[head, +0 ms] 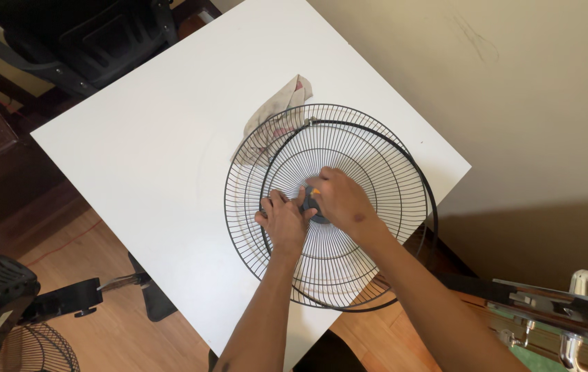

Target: The person disassembles a black electric fan by removing the front grille and the central hub cap using a screwdriver. They then reassemble the fan by placing the grille back onto the fan head and securing it.

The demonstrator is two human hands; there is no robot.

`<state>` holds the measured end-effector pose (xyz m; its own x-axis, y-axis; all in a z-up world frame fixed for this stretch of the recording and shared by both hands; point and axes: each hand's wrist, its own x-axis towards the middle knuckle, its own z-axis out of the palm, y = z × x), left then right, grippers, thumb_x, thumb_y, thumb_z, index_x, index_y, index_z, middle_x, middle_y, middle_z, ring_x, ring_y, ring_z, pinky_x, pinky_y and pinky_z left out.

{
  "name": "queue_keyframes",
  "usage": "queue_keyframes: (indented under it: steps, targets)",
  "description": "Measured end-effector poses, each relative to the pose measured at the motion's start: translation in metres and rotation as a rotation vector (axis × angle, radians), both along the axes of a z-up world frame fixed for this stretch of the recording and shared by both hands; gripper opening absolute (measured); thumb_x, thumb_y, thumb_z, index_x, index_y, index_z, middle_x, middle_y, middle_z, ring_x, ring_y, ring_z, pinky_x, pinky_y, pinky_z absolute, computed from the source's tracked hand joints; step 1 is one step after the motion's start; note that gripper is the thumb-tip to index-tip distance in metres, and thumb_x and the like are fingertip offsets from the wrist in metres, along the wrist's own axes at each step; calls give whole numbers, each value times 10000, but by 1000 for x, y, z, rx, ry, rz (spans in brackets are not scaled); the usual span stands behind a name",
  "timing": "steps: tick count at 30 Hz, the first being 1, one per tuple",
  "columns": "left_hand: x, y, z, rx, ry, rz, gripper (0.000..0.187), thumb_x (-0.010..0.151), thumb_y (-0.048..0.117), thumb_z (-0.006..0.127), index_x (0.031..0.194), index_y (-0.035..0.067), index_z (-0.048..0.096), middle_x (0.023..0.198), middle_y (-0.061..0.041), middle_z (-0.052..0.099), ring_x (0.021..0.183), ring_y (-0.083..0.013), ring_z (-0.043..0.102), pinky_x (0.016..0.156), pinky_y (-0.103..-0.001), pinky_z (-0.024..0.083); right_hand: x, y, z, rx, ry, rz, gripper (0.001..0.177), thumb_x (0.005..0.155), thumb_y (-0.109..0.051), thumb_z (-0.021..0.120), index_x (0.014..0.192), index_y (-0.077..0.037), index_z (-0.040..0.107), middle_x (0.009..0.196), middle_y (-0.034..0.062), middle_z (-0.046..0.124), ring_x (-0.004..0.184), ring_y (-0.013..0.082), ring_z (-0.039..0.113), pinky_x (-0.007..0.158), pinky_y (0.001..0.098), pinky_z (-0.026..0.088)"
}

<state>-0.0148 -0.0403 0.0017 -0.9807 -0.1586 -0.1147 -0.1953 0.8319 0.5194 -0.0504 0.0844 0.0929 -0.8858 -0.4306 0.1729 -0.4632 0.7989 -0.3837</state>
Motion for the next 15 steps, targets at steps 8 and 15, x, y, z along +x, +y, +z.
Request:
queue_keyframes:
  steps: [8,15]
  targets:
    - [-2,-1,9,6,-53,17,461,763,464,812,1183,284,756,1218,-38,539,1188,-275,430,948,-564,314,-12,-11,16,30,-79,-1,263,918,-241,681,997,-14,575,859,197,693,791,345,695,676,441,564]
    - [0,-1,16,64,-35,34,559,721,413,839,1258,308,726,1177,-34,543,1147,-268,441,946,-558,310,-12,-13,4,74,-175,-86,263,981,-246,692,1015,-15,570,878,183,681,796,326,697,661,415,564]
